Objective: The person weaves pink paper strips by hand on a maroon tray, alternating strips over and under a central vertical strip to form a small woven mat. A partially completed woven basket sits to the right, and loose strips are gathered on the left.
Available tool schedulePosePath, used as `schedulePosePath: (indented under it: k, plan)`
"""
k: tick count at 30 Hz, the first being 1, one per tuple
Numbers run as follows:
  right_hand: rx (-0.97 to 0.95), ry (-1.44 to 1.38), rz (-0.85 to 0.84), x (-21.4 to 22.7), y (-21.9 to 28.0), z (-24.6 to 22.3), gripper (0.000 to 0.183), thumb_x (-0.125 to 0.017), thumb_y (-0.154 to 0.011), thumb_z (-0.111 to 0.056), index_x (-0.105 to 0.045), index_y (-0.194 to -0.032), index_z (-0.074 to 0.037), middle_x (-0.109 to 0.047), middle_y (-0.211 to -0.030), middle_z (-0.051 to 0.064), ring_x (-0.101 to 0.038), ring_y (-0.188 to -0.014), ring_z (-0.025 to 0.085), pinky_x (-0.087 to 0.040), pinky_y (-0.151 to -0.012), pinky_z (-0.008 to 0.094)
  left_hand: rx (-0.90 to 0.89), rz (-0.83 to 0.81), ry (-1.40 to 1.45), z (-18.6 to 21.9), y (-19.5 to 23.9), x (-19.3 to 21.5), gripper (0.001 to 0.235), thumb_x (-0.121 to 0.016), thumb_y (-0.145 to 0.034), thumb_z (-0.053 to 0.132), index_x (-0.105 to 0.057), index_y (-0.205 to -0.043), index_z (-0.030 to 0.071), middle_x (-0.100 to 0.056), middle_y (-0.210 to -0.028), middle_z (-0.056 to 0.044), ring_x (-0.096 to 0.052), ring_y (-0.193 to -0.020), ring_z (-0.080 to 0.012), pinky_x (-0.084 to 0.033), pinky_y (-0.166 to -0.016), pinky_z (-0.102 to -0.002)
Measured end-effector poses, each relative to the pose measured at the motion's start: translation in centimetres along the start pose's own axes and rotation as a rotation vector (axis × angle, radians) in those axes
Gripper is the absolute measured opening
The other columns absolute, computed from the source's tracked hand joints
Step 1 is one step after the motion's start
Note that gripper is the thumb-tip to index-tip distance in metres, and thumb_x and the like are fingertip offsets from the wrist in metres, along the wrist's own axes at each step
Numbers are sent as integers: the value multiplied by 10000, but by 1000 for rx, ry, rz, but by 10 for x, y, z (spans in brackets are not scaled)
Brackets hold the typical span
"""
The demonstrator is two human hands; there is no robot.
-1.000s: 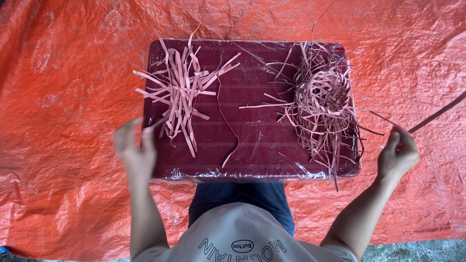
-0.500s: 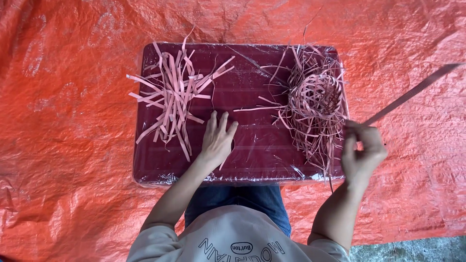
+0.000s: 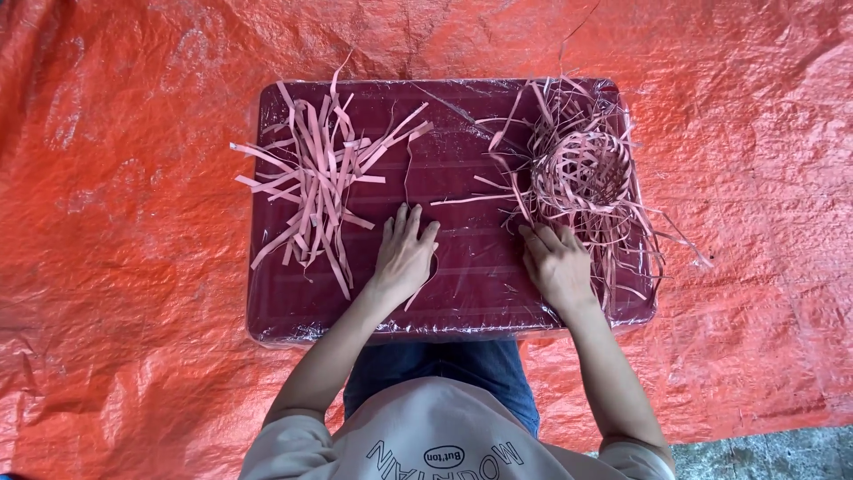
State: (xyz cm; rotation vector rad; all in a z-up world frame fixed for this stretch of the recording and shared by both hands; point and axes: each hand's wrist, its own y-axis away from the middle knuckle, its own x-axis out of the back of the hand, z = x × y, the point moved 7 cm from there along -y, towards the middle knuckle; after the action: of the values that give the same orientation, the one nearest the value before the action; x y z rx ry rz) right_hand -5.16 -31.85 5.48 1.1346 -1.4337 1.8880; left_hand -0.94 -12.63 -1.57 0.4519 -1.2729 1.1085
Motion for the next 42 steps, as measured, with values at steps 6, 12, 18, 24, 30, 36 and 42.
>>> schedulePosePath:
  k: [6, 12, 18, 24, 30, 36, 42]
  plan:
    - [140, -35, 25, -33, 9, 25, 203, -574, -736, -148, -660, -918, -176, -583, -821, -9, -546, -752, 188, -474, -626, 275, 2, -70, -24, 4, -7, -8, 333, -503, -849, 195, -533, -1139, 36, -401, -1251, -272, -312, -1236, -443, -324, -917, -564]
    - [182, -51, 75, -40, -9, 36, 204, -583, -744, -149, -667, -929, -168, -586, -839, -10, -544, -766, 181, -472, -634, 265, 34, -182, -39, 0, -13, -21, 398, -498, -853, 230, -484, -1198, 32, -356, -1299, -287, -269, -1262, -441, -281, -944, -571]
    - [169, -87, 12, -4, -28, 15, 122, -593, -766, -188, -675, -852, -165, -591, -772, 2, -521, -732, 195, -436, -631, 296, 1, -196, -1, -3, -15, -12, 437, -505, -854, 237, -445, -1232, 26, -284, -1337, -308, -303, -1244, -439, -299, -935, -572]
    - [6, -831, -99, -2, -59, -35, 246, -532, -742, 30, -664, -937, -41, -639, -856, 163, -587, -785, 361, -479, -677, 397, -65, -125, -30, -11, -17, -9, 437, -521, -783, 30, -440, -1207, -36, -306, -1301, -325, -355, -1207, -445, -379, -905, -496]
    - [-182, -1032, -387, -69, -79, -46, 279, -540, -751, 36, -624, -1017, 32, -593, -1083, 218, -551, -1028, 366, -462, -838, 448, -78, 14, 12, -17, -16, -6, 328, -524, -731, -69, -556, -1058, -76, -442, -1141, -231, -446, -1151, -395, -459, -853, -413]
    - [-405, -979, -443, -97, -75, -18, 366, -600, -765, -59, -562, -1129, -49, -550, -1199, 114, -594, -978, 246, -492, -794, 400, -159, 129, 54, -33, -12, -18, 184, -586, -781, 28, -625, -959, 3, -525, -1035, -158, -486, -1132, -336, -477, -865, -342]
    - [-650, -1583, -541, -95, -54, -58, 480, -595, -743, 79, -454, -1202, 72, -603, -627, 221, -626, -518, 218, -569, -414, 311, -298, 137, 30, -31, -16, -27, 184, -605, -742, 81, -643, -908, 10, -606, -892, -171, -509, -1078, -355, -438, -881, -415]
